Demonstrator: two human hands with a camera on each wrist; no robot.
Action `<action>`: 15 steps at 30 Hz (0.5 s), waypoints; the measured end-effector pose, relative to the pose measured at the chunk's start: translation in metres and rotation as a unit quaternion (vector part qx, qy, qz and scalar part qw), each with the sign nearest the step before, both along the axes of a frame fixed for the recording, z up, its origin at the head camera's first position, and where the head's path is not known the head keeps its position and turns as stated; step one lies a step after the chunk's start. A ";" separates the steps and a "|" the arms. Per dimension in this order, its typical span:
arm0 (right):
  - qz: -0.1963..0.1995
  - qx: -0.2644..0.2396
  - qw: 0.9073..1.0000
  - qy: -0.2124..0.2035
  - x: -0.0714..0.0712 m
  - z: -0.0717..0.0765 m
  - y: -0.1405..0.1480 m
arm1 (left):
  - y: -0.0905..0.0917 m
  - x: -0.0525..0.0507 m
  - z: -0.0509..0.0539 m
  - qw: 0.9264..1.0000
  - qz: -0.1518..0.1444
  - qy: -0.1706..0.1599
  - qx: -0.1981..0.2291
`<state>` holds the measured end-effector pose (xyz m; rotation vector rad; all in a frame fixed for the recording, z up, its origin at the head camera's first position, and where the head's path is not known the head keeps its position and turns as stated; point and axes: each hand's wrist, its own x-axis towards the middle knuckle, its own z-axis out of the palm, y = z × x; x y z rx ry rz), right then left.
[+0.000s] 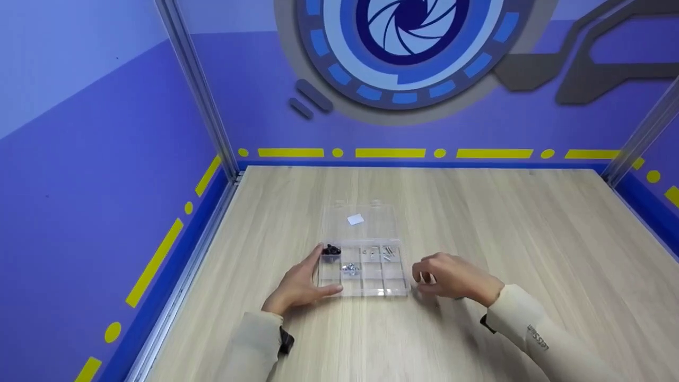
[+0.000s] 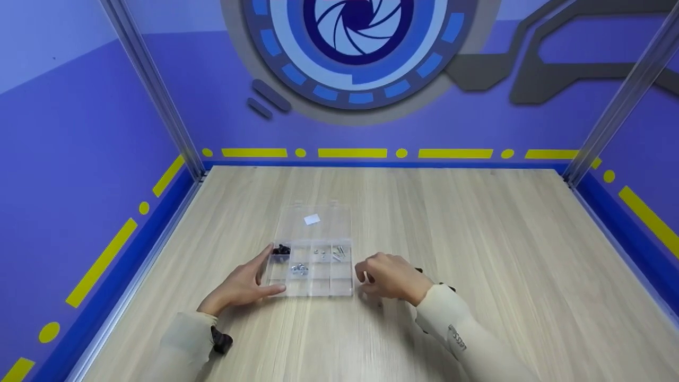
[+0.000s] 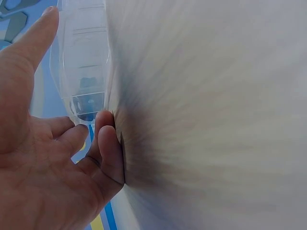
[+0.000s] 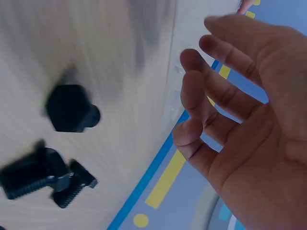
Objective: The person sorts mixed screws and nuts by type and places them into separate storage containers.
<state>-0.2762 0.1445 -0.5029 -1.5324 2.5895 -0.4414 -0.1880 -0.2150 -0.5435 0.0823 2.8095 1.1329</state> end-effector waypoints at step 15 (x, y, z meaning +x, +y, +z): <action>-0.012 0.015 0.998 -0.064 0.010 -0.006 0.013 | -0.001 -0.001 -0.001 1.000 -0.002 -0.001 0.002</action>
